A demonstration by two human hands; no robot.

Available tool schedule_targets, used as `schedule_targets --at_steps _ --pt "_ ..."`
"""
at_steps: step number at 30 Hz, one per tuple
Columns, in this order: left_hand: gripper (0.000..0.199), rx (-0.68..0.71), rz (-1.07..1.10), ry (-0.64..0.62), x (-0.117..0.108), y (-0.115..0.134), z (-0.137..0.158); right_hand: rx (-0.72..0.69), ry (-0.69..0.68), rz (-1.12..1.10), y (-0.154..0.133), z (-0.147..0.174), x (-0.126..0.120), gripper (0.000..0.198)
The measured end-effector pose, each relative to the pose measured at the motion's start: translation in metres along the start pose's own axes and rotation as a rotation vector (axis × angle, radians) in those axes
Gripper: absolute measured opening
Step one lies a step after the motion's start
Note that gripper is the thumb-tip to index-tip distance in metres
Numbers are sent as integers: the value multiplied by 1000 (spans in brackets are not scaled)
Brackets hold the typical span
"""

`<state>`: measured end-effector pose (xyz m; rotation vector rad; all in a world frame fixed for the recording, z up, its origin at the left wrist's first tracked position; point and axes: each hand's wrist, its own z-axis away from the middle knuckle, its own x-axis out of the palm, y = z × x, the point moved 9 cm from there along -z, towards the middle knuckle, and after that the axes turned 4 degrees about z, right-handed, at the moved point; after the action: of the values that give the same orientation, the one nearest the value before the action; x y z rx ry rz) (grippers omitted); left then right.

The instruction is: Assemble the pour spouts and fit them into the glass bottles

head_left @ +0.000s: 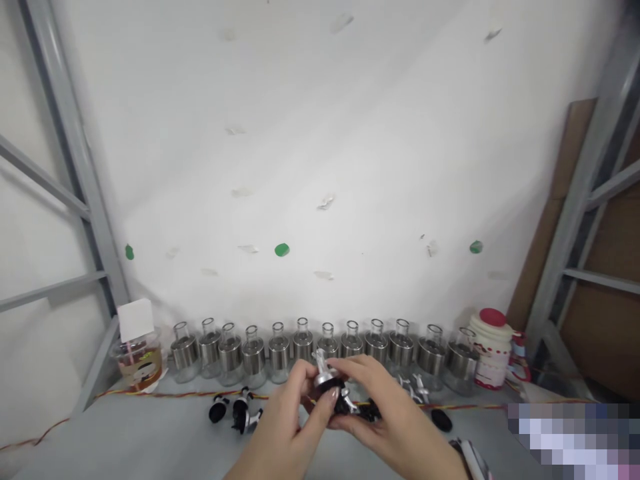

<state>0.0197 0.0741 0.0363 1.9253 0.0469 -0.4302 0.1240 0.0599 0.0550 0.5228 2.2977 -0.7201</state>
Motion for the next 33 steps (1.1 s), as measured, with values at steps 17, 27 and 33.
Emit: schedule_targets --at_steps 17,27,33 --pt "31 -51 225 33 10 -3 3 -92 302 -225 -8 7 -16 26" --pt "32 80 73 123 2 4 9 -239 368 324 -33 29 -20 39" --pt "28 213 -6 205 -7 15 16 -191 500 345 -37 36 -18 44"
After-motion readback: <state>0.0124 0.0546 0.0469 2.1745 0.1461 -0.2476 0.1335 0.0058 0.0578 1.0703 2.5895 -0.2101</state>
